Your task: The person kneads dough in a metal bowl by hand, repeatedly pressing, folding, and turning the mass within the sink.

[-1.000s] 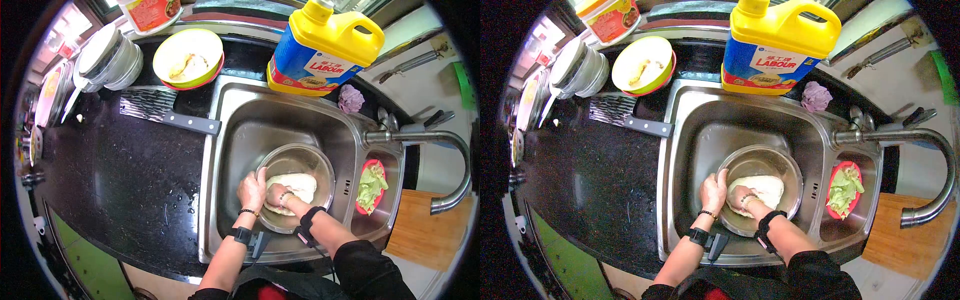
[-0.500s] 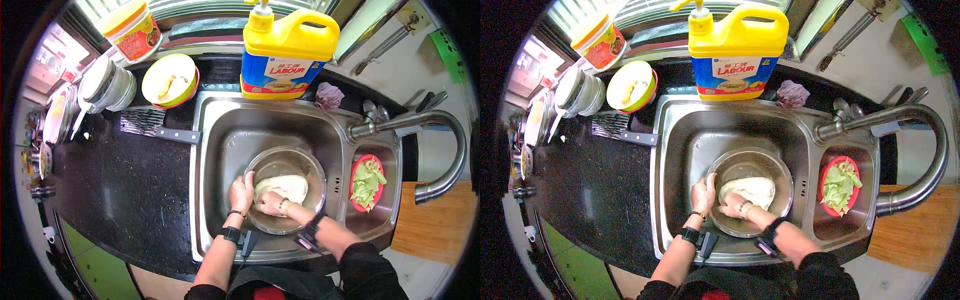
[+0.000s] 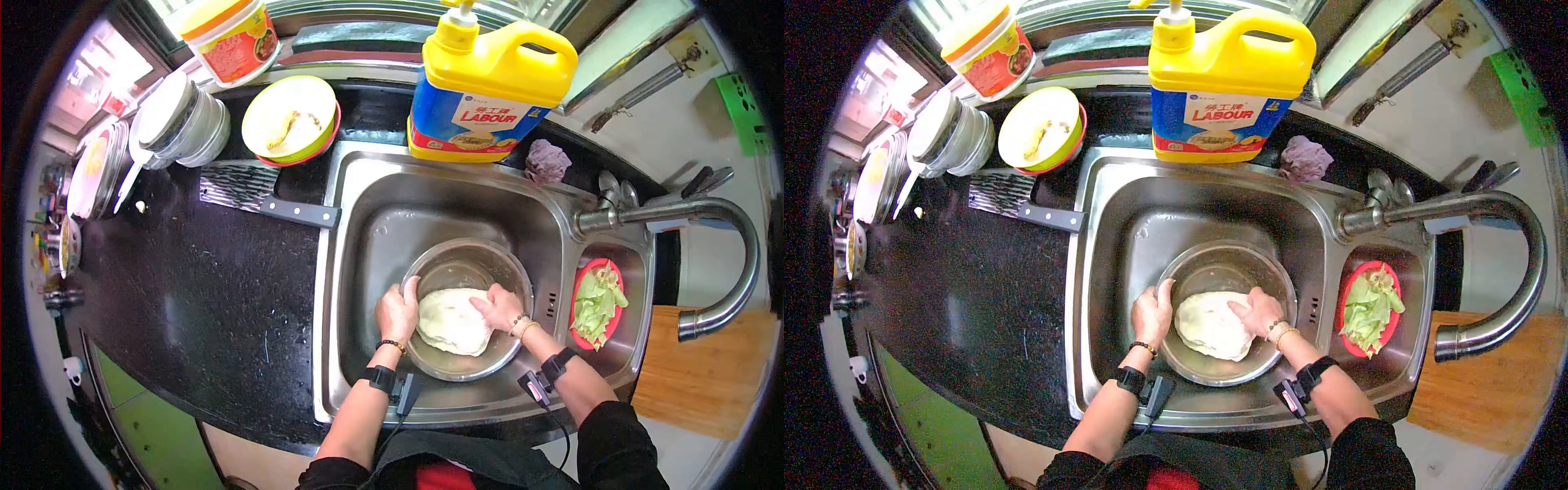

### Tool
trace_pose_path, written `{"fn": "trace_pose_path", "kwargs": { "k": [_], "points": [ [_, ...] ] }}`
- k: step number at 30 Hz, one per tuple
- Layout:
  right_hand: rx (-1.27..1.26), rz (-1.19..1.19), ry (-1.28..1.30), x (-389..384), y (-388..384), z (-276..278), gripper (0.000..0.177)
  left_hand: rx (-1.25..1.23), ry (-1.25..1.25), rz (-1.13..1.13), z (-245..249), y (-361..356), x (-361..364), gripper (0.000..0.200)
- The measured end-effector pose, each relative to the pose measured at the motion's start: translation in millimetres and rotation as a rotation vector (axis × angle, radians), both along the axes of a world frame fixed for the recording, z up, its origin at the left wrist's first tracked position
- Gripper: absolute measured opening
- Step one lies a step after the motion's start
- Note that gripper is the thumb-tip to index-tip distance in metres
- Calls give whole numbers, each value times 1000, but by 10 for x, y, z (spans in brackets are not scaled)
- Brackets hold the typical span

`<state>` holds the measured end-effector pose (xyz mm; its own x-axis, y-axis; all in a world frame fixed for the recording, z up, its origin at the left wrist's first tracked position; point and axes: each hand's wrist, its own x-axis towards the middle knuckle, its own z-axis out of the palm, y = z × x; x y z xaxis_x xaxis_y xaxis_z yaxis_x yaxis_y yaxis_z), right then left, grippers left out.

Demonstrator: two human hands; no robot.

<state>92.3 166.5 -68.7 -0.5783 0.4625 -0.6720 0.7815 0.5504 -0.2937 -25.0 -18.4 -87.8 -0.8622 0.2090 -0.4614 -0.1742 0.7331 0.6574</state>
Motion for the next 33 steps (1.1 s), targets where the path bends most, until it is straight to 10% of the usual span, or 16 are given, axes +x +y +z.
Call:
{"fn": "trace_pose_path", "kwargs": {
  "k": [12, 33],
  "points": [
    [-163, 515, 128, -31, -771, 422, 37, 21, 53, -8, -33, -8, 14, 55],
    [-110, 486, -103, -410, -1132, 142, 32, 39, 49, -18, -19, 1, -1, 52]
  ]
}}
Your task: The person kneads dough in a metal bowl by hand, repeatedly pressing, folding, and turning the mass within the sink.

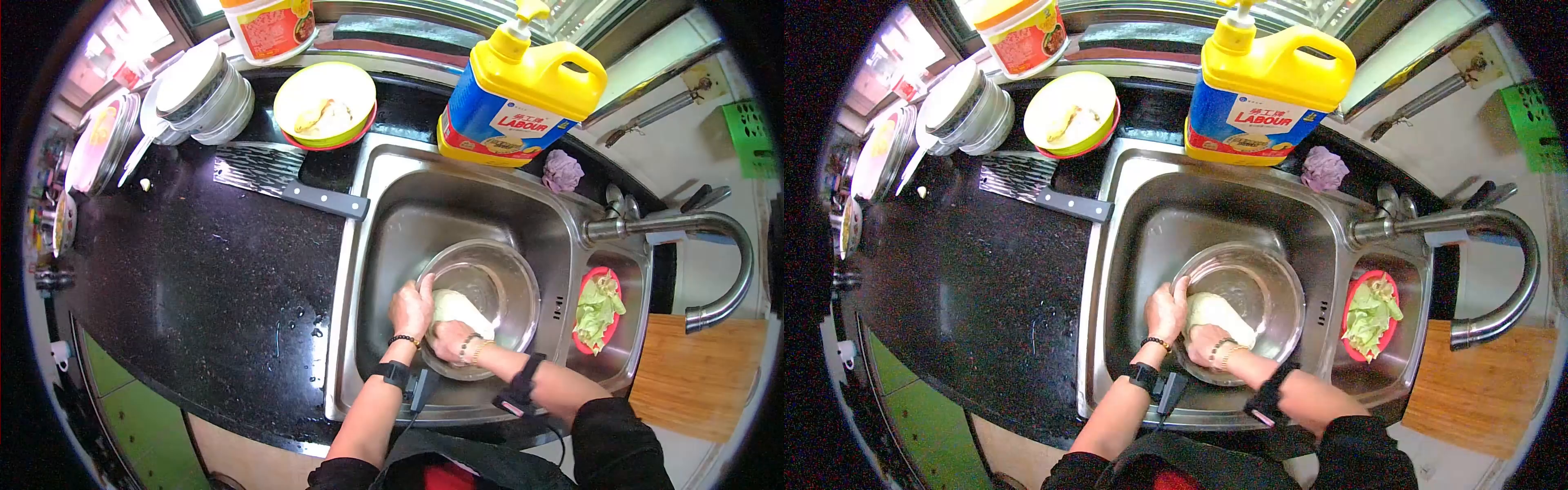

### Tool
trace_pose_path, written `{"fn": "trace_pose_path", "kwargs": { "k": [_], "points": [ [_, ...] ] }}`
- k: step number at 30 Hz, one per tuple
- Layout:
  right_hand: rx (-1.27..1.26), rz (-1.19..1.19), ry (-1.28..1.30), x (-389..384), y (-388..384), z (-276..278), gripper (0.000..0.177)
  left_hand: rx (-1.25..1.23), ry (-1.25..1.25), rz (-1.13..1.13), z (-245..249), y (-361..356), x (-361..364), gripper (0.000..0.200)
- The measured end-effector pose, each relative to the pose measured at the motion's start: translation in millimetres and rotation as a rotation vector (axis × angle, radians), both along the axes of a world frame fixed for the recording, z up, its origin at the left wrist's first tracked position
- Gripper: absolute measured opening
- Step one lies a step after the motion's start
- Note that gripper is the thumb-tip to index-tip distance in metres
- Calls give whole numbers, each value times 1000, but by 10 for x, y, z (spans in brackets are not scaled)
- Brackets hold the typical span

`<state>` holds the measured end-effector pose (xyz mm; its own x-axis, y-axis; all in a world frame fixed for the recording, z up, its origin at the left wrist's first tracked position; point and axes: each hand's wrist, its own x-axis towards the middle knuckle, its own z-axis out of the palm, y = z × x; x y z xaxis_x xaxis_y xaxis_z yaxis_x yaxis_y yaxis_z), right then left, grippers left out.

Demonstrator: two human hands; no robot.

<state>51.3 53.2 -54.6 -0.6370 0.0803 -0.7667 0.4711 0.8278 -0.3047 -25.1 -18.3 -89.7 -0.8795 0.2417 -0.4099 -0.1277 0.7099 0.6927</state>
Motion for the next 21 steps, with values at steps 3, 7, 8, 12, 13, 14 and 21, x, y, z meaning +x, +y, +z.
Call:
{"fn": "trace_pose_path", "kwargs": {
  "k": [3, 7, 8, 12, 13, 14, 21],
  "points": [
    [-90, 100, -32, 162, 188, 311, 36, -20, 15, -11, 6, -8, -5, 51],
    [-103, 42, 13, 344, 299, 306, 46, 8, -10, -13, 65, 9, -10, 51],
    [-174, -50, -178, 292, 302, 256, 47, 8, -38, -3, 81, 2, -32, 52],
    [-194, -59, -345, 259, 189, 32, 44, -39, -26, -11, 44, -5, -14, 57],
    [-144, 30, -300, 227, 203, 4, 42, -30, -22, -13, 36, 20, -19, 57],
    [-28, 74, -294, 183, 140, 37, 35, -31, -28, -10, 28, 19, -13, 57],
    [181, 42, -40, 323, -16, -307, 31, -77, -33, -45, 54, -9, -18, 53]
  ]
}}
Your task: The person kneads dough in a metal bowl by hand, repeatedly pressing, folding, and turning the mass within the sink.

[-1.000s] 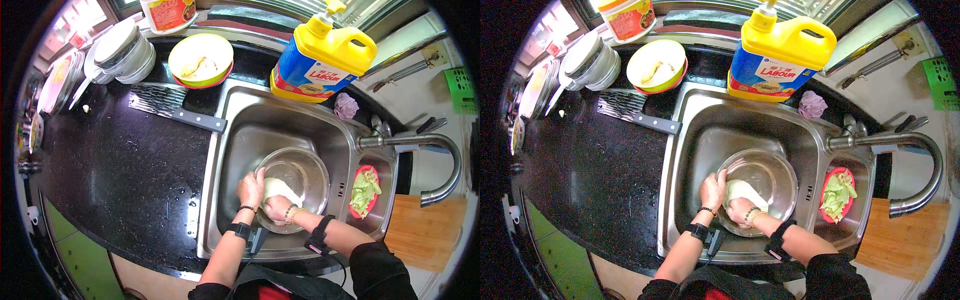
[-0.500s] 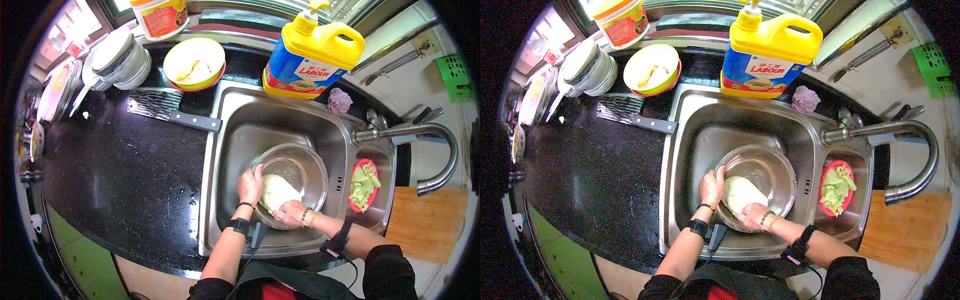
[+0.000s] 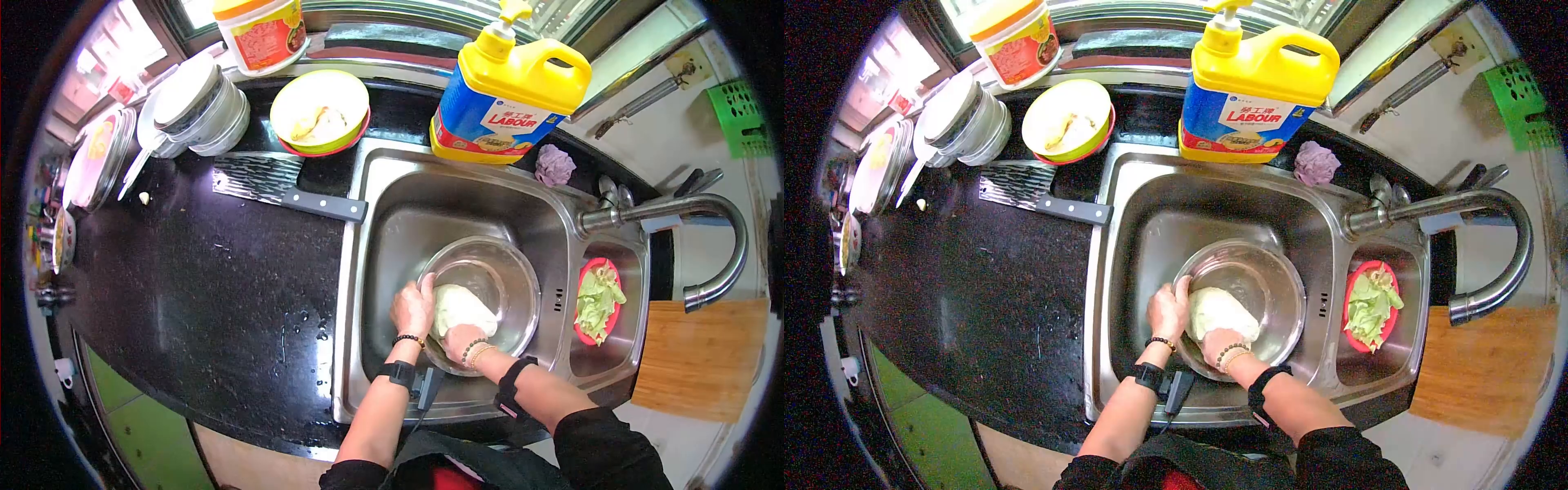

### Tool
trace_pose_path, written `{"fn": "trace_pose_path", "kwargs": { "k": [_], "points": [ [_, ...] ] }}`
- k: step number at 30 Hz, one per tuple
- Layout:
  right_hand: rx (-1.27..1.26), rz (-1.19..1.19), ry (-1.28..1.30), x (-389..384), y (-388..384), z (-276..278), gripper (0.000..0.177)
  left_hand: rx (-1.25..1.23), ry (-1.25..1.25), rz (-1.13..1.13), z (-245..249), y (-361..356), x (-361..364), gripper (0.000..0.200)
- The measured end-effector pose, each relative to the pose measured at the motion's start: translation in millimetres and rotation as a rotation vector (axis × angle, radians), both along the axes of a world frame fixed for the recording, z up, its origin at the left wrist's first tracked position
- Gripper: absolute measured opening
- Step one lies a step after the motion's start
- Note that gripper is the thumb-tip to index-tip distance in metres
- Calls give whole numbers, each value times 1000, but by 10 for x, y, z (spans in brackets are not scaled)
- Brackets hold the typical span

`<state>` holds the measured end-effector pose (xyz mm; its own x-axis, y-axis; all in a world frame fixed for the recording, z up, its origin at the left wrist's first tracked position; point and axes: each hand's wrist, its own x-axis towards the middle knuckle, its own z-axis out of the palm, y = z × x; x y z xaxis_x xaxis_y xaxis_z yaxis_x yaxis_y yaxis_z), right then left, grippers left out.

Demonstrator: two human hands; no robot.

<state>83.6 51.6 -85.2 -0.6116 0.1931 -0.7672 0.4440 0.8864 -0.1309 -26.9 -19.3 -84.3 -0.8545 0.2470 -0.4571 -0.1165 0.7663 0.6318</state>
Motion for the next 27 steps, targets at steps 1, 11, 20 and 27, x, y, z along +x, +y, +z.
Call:
{"fn": "trace_pose_path", "kwargs": {
  "k": [1, 11, 20, 27],
  "points": [
    [31, 6, -33, -48, -33, 54, 31, 0, 3, 1, -3, -3, 8, 53],
    [-7, -15, -152, -279, -90, -140, 27, 17, -60, 6, -15, -27, -8, 55],
    [-250, 344, -42, -127, 173, 26, 26, 23, -65, -20, 87, -28, -34, 57],
    [-181, 85, 266, -841, 830, -7, 53, 25, -51, -15, -9, -2, -42, 58]
  ]
}}
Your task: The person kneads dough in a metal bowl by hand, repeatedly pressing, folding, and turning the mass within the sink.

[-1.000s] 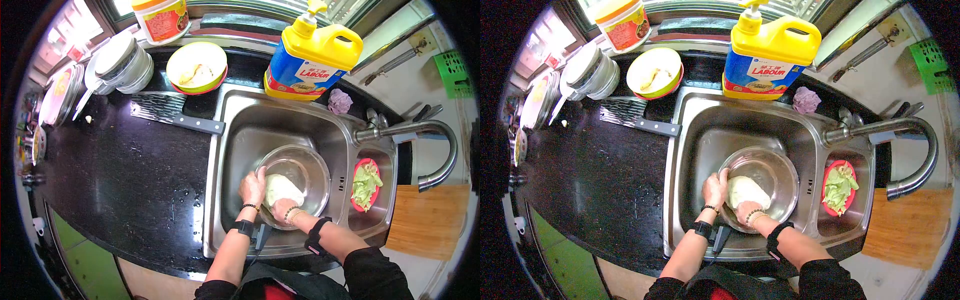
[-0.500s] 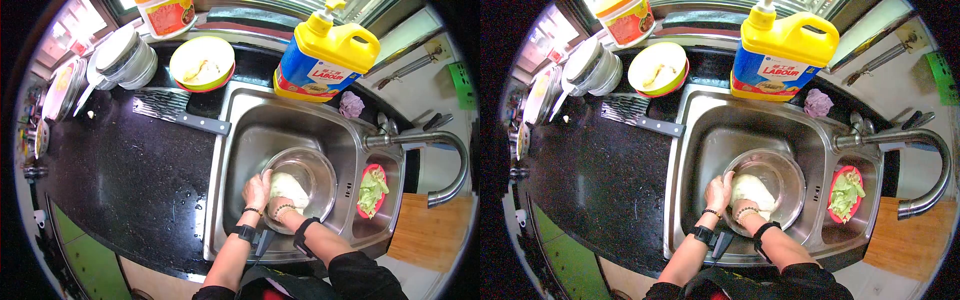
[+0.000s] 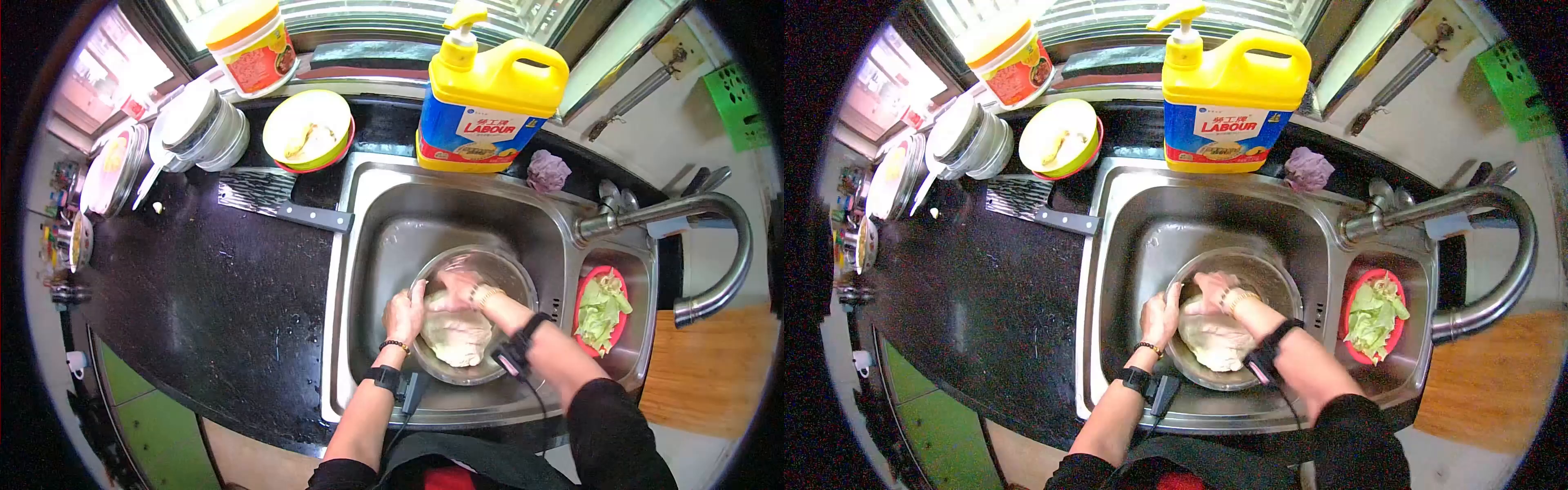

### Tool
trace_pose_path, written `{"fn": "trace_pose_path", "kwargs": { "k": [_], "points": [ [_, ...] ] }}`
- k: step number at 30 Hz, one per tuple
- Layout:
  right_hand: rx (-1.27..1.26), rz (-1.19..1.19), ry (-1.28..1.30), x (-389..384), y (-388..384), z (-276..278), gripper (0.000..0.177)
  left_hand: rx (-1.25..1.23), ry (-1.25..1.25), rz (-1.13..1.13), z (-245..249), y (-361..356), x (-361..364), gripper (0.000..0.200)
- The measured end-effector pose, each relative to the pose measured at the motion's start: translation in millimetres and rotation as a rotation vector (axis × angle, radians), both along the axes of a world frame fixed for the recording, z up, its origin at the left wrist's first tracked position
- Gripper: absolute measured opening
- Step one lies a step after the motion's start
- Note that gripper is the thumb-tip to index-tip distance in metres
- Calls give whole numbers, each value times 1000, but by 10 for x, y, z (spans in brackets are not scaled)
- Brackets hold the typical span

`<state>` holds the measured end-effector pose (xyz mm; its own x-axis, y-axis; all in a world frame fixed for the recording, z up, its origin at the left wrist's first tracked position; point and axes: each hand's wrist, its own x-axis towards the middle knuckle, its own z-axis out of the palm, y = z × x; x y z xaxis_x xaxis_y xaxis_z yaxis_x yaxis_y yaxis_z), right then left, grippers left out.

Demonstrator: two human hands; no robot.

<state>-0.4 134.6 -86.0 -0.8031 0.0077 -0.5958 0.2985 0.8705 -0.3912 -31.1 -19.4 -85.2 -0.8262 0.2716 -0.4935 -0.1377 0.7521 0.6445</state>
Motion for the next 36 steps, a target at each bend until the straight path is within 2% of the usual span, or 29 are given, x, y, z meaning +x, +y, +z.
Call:
{"fn": "trace_pose_path", "kwargs": {
  "k": [1, 3, 4, 5, 7, 8, 9, 12, 13, 15, 21, 24, 25, 27, 28, 31, 33, 35, 36],
  "points": [
    [-4, 73, -59, -71, -19, -258, 61, 11, 0, 11, -2, 7, 4, 58],
    [69, 189, -384, -163, -231, -324, 77, 5, -7, 26, 13, -8, 2, 58],
    [179, 211, -406, -186, -400, -8, 77, 9, 7, 22, 39, 0, -4, 57],
    [174, 214, -416, -111, -403, -74, 77, 18, 20, 15, 53, 3, 12, 57],
    [145, 211, -259, 11, -303, -201, 76, -6, 38, -1, 61, 18, -5, 56],
    [140, 172, -126, 88, -318, -151, 67, -23, 37, -1, 64, 17, -3, 57],
    [137, 180, -131, 140, -314, -104, 67, -44, 30, -1, 60, -1, 20, 57],
    [51, 217, 77, 304, -319, 156, 61, -38, 37, -7, 5, -17, 24, 56],
    [51, 214, 69, 359, -295, 245, 61, -26, 39, -4, -2, -11, 38, 56],
    [-75, 256, 219, 431, -229, 447, 61, -34, 39, -4, -6, -4, 47, 56],
    [-72, 231, 256, 631, 132, 738, 62, -60, 64, -5, 61, 5, 19, 56],
    [101, 160, 317, 820, 183, 916, 48, -72, 68, 5, 32, -32, 30, 55],
    [101, 158, 309, 887, 201, 996, 48, -81, 82, 7, 38, -32, 33, 55],
    [210, 163, 122, 1010, 271, 1145, 45, -83, 91, 3, 73, -3, 35, 56],
    [159, 91, 73, 1097, 288, 1150, 43, -72, 78, -1, 66, -4, 41, 57],
    [124, 101, -27, 1224, 180, 1072, 41, -63, 87, -4, 3, 3, 44, 57],
    [124, 132, 16, 1241, 126, 1041, 39, -65, 98, 2, -13, -13, 49, 57],
    [-42, 140, -119, 1209, 97, 1046, 37, -44, 109, 7, -36, -16, 46, 57],
    [-30, 151, -112, 1222, 72, 968, 35, -24, 118, 11, -47, -15, 60, 57]
  ]
}}
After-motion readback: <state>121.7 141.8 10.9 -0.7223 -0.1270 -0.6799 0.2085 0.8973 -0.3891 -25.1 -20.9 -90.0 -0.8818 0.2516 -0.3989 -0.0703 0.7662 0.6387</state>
